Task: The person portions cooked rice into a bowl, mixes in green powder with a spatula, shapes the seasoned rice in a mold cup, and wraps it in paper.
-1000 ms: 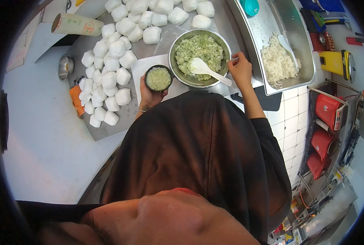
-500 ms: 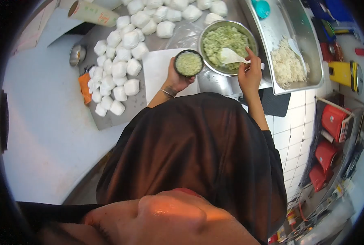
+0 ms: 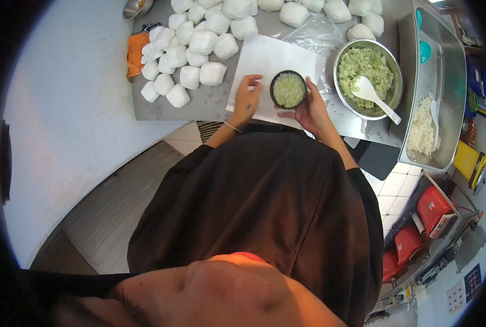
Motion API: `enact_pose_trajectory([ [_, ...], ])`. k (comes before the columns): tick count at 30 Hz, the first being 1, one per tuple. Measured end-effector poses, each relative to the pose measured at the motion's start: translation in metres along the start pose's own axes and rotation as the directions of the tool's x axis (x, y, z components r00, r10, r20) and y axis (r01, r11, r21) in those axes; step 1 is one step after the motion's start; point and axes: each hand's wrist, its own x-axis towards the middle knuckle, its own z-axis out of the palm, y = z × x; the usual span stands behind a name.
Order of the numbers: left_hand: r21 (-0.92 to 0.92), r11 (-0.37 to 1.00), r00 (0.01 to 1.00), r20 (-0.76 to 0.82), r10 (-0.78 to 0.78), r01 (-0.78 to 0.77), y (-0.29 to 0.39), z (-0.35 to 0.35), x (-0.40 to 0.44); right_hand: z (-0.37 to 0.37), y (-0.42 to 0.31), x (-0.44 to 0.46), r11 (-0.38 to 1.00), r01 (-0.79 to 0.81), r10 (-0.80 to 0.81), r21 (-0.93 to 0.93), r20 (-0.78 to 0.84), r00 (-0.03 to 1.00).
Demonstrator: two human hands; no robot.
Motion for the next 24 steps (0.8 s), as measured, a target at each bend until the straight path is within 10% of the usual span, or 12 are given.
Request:
enact_pose_trajectory([
  [3, 0.149, 0.989, 1.000, 0.005, 0.010, -0.010, 0.021, -0.058, -0.003, 0.022, 0.022, 0.033, 0.772, 0.351, -0.536, -0.530, -0.245, 0.808],
  [5, 0.256, 0.956, 0.984, 0.144, 0.108, -0.143, 0.015, -0.086, -0.005, 0.031, 0.035, 0.046, 0.231, 0.348, -0.788, -0.909, 0.035, 0.615],
  [7, 0.360, 0.853, 0.908, 0.323, 0.267, -0.379, 0.011, -0.104, -0.009, 0.040, 0.047, 0.054, -0.395, 0.088, -0.774, -0.914, 0.383, 0.503],
  [8, 0.373, 0.798, 0.860, 0.395, 0.325, -0.473, 0.010, -0.111, -0.009, 0.032, 0.054, 0.062, -0.473, 0.062, -0.703, -0.879, 0.418, 0.576],
  [15, 0.404, 0.685, 0.750, 0.578, 0.323, -0.607, -0.020, -0.129, -0.005, 0.023, 0.066, 0.072, -0.509, 0.001, -0.640, -0.861, 0.379, 0.668],
  [24, 0.305, 0.516, 0.549, 0.718, 0.428, -0.800, -0.034, -0.136, 0.014, -0.006, 0.065, 0.022, -0.262, -0.140, -0.921, -0.955, 0.204, 0.331],
])
